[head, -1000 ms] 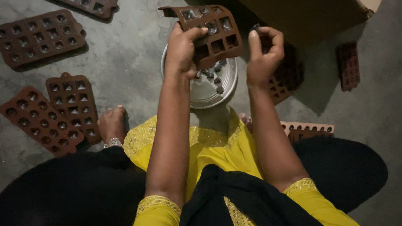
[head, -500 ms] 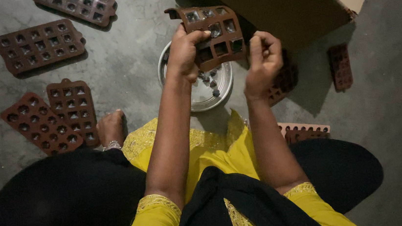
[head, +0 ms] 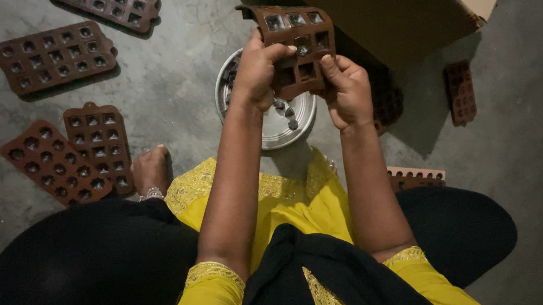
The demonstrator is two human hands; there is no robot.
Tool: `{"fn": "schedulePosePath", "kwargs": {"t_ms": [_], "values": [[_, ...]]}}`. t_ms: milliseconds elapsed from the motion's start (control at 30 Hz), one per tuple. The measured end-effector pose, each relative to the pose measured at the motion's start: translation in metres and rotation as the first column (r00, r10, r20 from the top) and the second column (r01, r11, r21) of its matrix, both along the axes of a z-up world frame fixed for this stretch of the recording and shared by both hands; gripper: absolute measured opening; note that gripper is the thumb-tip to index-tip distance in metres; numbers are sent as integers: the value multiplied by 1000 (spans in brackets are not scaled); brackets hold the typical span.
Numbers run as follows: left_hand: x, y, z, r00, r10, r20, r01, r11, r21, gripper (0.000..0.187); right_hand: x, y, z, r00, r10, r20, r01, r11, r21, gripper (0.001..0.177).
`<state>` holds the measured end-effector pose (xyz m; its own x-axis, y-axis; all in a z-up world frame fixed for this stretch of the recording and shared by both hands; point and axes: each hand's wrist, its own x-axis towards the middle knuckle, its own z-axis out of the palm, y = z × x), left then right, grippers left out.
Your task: The person sits on the floor and places small dark pieces into the cavities of brown plastic molds. They handle multiple molds, filling them one by one and setting them aside on the floor.
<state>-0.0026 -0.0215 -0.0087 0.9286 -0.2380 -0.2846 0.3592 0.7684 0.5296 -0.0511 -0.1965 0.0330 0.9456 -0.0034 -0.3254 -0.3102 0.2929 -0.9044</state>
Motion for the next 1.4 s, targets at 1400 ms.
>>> {"fn": "schedulePosePath", "kwargs": {"t_ms": [1400], "values": [[1,29,-13,999,-41,-22,45,978,201,48,23,-5,-22,998,29,-63,-23,995,92,37]]}}
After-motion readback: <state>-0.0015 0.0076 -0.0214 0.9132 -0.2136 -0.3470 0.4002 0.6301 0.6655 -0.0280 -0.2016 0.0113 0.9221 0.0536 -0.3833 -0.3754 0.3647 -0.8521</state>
